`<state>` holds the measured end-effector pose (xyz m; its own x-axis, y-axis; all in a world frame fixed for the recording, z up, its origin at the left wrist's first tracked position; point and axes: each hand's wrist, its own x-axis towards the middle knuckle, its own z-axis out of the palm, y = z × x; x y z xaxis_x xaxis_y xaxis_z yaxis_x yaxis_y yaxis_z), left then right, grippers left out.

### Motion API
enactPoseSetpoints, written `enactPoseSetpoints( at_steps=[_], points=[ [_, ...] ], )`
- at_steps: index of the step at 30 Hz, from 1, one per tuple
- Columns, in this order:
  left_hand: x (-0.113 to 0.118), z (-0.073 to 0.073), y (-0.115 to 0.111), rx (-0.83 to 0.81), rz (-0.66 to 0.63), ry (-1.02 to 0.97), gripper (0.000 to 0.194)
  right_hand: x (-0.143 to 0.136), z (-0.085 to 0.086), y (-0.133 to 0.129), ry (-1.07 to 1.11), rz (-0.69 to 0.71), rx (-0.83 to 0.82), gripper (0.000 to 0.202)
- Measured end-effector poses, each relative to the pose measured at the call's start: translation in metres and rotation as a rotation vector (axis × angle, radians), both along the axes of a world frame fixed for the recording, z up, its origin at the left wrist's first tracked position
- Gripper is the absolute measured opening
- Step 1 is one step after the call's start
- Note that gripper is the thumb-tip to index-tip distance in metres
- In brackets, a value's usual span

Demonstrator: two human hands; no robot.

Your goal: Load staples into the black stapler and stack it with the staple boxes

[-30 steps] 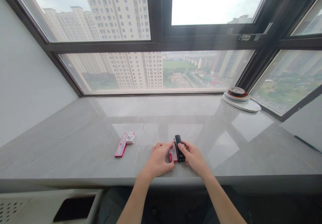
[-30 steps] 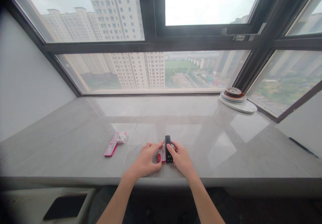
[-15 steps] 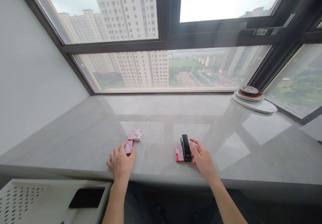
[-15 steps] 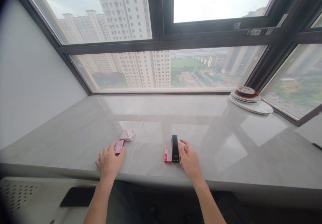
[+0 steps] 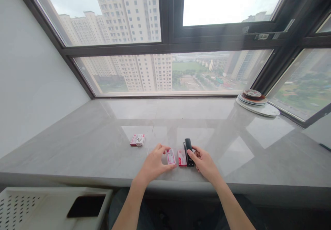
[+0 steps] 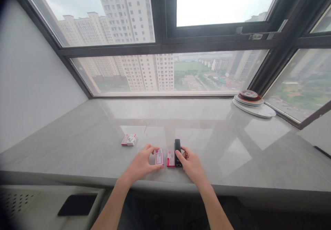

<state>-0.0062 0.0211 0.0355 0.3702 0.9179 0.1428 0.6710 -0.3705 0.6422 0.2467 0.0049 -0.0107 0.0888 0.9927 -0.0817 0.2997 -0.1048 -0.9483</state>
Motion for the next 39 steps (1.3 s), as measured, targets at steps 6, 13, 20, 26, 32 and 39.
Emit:
enactPoseSetpoints(
  at_steps=[6,13,20,26,32,39],
  points=[
    [0.054,-0.010,0.013,0.090,-0.150,0.015,0.062,0.001,-0.002,0.001,-0.047,-0.004,0.057,0.060],
    [0.032,-0.004,0.023,0.174,-0.084,-0.070,0.066,-0.001,-0.001,0.000,-0.081,-0.046,0.082,0.060],
    [-0.115,0.000,0.088,0.136,0.360,0.034,0.044,-0.002,0.002,-0.001,-0.059,-0.059,0.068,0.060],
    [-0.173,-0.030,0.052,0.011,0.217,0.257,0.064,-0.003,0.003,-0.001,-0.054,-0.041,0.061,0.060],
    [-0.098,-0.012,-0.001,-0.079,0.107,0.085,0.059,-0.003,0.002,0.000,-0.069,-0.031,0.053,0.057],
    [0.034,-0.007,0.011,0.115,-0.140,-0.097,0.067,-0.002,0.002,0.000,-0.084,-0.016,0.077,0.056]
  ],
)
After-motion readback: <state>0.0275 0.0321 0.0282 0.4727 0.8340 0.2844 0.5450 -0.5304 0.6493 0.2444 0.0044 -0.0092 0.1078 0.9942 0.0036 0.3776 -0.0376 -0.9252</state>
